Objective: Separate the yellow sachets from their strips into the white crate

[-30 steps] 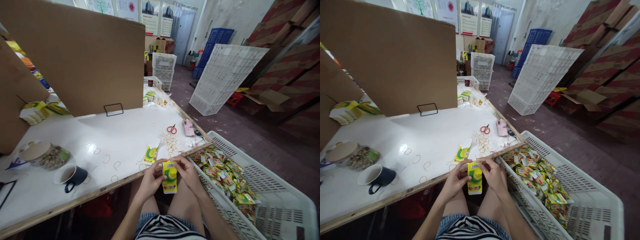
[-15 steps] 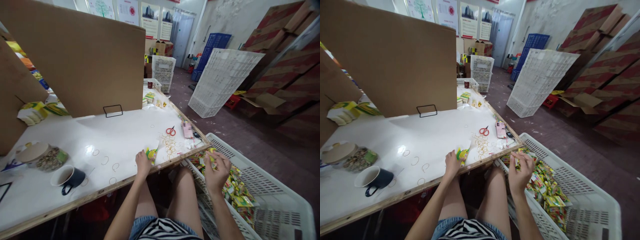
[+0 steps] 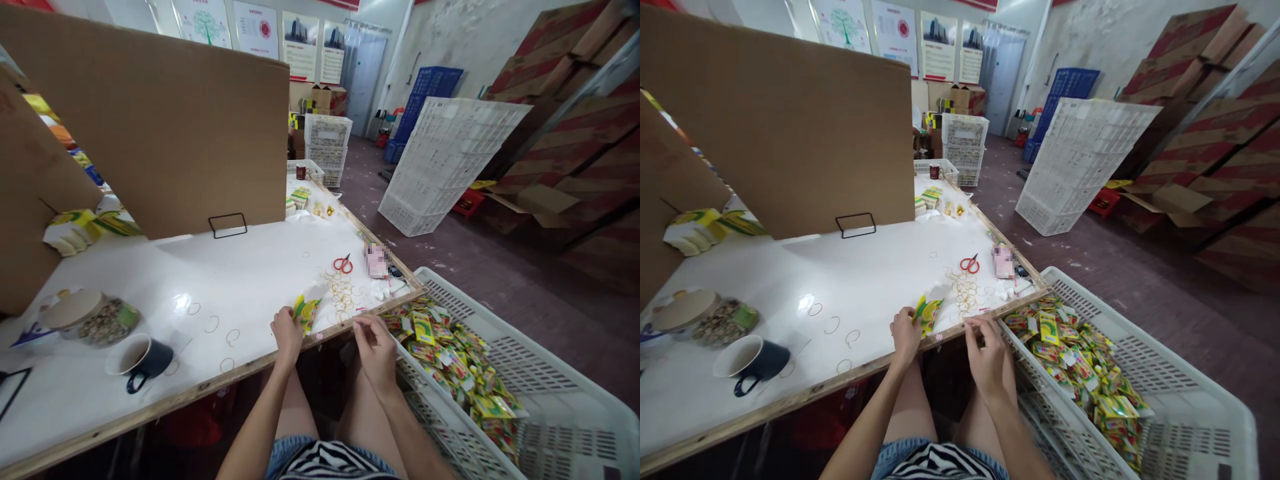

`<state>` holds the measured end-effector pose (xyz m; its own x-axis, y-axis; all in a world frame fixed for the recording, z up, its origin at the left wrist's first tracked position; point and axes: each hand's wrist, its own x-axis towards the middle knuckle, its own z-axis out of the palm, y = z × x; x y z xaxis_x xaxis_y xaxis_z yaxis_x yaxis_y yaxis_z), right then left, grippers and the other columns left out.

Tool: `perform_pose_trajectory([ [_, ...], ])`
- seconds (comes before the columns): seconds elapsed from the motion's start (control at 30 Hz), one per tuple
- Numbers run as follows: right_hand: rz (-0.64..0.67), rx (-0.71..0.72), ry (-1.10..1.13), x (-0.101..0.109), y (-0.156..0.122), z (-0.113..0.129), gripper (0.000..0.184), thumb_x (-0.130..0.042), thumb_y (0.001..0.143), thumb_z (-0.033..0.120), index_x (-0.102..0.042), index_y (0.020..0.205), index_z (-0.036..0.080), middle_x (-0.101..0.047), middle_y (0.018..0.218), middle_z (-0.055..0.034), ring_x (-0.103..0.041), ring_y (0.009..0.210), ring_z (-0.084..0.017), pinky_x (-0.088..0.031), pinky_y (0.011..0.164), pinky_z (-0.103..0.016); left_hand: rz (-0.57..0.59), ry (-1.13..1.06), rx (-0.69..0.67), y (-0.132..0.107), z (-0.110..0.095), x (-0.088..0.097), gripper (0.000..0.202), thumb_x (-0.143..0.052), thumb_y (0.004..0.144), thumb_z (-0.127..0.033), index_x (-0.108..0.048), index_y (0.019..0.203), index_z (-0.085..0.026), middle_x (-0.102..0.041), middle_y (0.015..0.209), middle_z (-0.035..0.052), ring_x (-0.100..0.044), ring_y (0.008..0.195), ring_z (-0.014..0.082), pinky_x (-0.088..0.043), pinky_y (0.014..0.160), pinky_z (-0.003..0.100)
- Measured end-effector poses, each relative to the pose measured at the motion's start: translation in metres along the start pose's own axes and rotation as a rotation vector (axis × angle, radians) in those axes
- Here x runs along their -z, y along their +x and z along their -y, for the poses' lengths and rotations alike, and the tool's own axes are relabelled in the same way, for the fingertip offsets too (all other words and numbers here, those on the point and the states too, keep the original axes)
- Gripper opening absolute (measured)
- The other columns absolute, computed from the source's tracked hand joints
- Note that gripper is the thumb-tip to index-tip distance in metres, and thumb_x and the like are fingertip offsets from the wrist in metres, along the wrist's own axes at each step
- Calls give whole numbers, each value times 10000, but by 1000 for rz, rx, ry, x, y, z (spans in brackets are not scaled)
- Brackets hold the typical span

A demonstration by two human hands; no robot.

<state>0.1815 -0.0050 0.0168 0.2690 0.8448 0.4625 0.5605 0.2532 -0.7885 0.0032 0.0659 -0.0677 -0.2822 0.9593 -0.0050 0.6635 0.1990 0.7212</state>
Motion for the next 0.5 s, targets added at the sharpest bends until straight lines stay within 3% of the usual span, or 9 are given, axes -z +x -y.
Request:
perform_pose_trajectory([
  [0.1,121,17,16,-11,-2,7,168,-504,904,236,-660,956,200,-678,976,-96,-618,950,-234,-506,853,-406,14,-176,-38,-12,-10,12,57,-469,850,-196,-506,893,-190,-617,799,30,-591,718,179,-435,688,291],
  [0.2,234,102,17,-22,-2,12,312,-520,892,226,-585,1197,207,-625,1198,-118,-546,1155,-258,-442,985,-458,33,-316,-114,-33,-28,28,89,-488,852,-277,-506,883,-196,-612,805,14,-592,727,154,-455,684,256],
  [0.27,277,121,33,-27,-1,14,404,-538,886,240,-510,1288,208,-595,1240,-123,-545,1149,-255,-449,978,-451,78,-432,-177,-47,-41,38,94,-521,832,-287,-518,850,-194,-600,799,5,-579,729,143,-460,697,247],
  [0.4,226,38,86,-28,0,18,271,-555,870,261,-543,1135,200,-615,1018,-85,-588,792,-182,-524,731,-331,246,-785,-135,-64,-54,52,154,-602,807,-316,-539,790,-176,-561,733,-5,-540,679,129,-442,649,234],
  [0.5,191,-27,165,-23,-2,20,161,-568,867,280,-526,1002,203,-575,862,-35,-564,754,-162,-507,683,-282,516,-980,-36,-67,-56,59,265,-667,771,-413,-608,826,-160,-617,751,17,-577,716,145,-459,701,250],
])
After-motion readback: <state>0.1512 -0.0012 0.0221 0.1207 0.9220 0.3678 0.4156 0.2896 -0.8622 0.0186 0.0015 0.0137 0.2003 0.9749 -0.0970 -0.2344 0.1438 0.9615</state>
